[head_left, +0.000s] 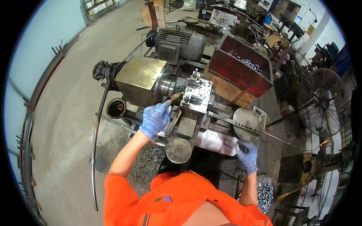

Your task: The person operates a metal lathe machine. They insert a metal rod, manipulate levers and handles to machine the part, and then place the finished metal piece into a large circular container on the floor.

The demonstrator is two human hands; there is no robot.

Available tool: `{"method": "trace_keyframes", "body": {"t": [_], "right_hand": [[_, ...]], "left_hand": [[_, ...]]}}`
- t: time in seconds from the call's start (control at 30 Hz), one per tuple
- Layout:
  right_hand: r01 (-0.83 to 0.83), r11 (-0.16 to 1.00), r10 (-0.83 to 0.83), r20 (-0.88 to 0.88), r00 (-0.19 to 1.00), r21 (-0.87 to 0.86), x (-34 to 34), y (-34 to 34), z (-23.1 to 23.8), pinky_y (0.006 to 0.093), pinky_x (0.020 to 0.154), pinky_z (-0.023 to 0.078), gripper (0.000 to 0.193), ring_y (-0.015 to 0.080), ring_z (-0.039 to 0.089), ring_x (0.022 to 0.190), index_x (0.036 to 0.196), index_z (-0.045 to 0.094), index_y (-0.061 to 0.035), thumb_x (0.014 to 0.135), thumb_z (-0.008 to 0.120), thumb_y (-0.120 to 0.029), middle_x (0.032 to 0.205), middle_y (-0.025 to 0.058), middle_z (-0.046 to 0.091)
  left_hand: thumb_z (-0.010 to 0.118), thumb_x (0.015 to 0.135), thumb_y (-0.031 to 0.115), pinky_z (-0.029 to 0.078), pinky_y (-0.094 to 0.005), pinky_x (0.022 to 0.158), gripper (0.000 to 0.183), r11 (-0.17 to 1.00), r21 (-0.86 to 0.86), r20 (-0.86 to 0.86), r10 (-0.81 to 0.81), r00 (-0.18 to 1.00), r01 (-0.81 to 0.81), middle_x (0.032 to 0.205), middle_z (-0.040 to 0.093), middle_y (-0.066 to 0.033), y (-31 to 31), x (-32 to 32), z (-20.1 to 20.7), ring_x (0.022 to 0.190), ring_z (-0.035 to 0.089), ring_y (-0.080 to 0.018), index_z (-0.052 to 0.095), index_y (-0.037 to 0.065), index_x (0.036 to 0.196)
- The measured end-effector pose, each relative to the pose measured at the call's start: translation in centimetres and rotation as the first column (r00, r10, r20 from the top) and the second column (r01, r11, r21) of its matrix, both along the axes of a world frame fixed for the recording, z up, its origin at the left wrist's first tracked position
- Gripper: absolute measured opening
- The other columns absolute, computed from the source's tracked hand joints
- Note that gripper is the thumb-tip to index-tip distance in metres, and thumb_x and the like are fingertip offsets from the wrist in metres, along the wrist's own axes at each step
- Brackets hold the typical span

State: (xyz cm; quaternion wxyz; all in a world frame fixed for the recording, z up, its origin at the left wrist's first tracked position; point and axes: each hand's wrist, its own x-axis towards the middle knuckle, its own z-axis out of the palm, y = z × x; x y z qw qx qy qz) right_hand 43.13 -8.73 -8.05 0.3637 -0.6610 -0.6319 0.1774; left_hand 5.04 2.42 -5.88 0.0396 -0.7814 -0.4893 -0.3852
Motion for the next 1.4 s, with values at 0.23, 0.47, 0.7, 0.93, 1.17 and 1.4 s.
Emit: {"method": "trace_keyframes", "body": {"t": [0.23, 0.47, 0.7, 0.93, 1.17, 1.4], "right_hand": [[0.043, 0.999, -0.044, 0.058, 0.997, 0.013, 0.9, -1.7, -0.6, 0.0298, 0.07, 0.048, 0.017, 0.0214, 0.062, 0.074, 0.082, 0.066, -0.0013, 0.066, 0.071, -0.007, 0.081, 0.0121, 0.064], [0.314, 0.944, -0.331, 0.262, 0.907, 0.106, 4.5, -5.9, -2.4, 0.0366, 0.068, 0.049, 0.029, 0.0302, 0.061, 0.071, 0.078, 0.067, -0.0052, 0.069, 0.071, -0.032, 0.079, 0.0133, 0.064], [0.518, 0.843, -0.509, 0.099, 0.855, -0.142, 9.9, -9.1, -5.3, 0.0366, 0.073, 0.048, 0.042, 0.0317, 0.062, 0.079, 0.085, 0.068, -0.0041, 0.074, 0.062, -0.045, 0.082, 0.0165, 0.065], [0.86, 0.448, -0.659, 0.56, 0.502, -0.244, 25.2, -24.6, -13.8, 0.0378, 0.081, 0.046, 0.051, 0.0317, 0.06, 0.089, 0.09, 0.066, -0.0039, 0.07, 0.06, -0.051, 0.093, 0.0175, 0.063], [0.785, 0.386, -0.409, 0.673, 0.616, -0.484, 27.9, -20.1, -13.3, 0.0382, 0.088, 0.044, 0.054, 0.0318, 0.056, 0.1, 0.098, 0.063, -0.0017, 0.066, 0.065, -0.046, 0.106, 0.0209, 0.059], [0.704, 0.372, -0.217, 0.68, 0.7, -0.606, 30.0, -16.8, -15.7, 0.0391, 0.085, 0.046, 0.047, 0.0303, 0.059, 0.096, 0.095, 0.066, -0.0029, 0.072, 0.057, -0.043, 0.104, 0.0161, 0.062]], "left_hand": [[0.056, 0.084, 0.018, 0.043, -0.0377, 0.05, 0.024, 0.969, 0.216, 0.084, 0.101, 0.991, -0.117, 0.069, 0.058, -0.0115, 0.0, -2.0, 4.8, 0.057, 0.057, -0.0273, 0.06, 0.006, 0.104], [0.048, 0.09, 0.031, 0.047, -0.0352, 0.068, 0.035, 0.908, -0.179, -0.21, 0.341, 0.916, -0.379, 0.094, 0.064, -0.0151, 3.0, -5.7, 5.3, 0.075, 0.063, -0.0265, 0.056, 0.012, 0.118], [0.043, 0.092, 0.041, 0.044, -0.0351, 0.074, 0.05, 0.922, -0.128, 0.095, 0.379, 0.921, -0.366, 0.109, 0.059, -0.0186, 1.5, -6.6, 8.4, 0.091, 0.058, -0.0271, 0.051, 0.001, 0.121], [0.048, 0.091, 0.036, 0.046, -0.0319, 0.061, 0.044, 0.919, -0.392, 0.059, 0.081, 0.995, -0.052, 0.089, 0.063, -0.0162, -1.8, -6.6, -7.0, 0.076, 0.059, -0.0218, 0.058, -0.003, 0.109], [0.052, 0.089, 0.024, 0.037, -0.0302, 0.051, 0.034, 0.87, -0.489, 0.22, 0.196, 0.956, -0.066, 0.069, 0.059, -0.0071, -2.3, -8.6, -12.5, 0.054, 0.044, -0.0141, 0.059, -0.007, 0.097], [0.05, 0.089, 0.027, 0.037, -0.0318, 0.05, 0.034, 0.741, -0.649, 0.148, 0.347, 0.926, -0.173, 0.065, 0.057, -0.0094, -2.8, -5.5, -9.0, 0.053, 0.044, -0.0164, 0.059, -0.005, 0.088]]}}
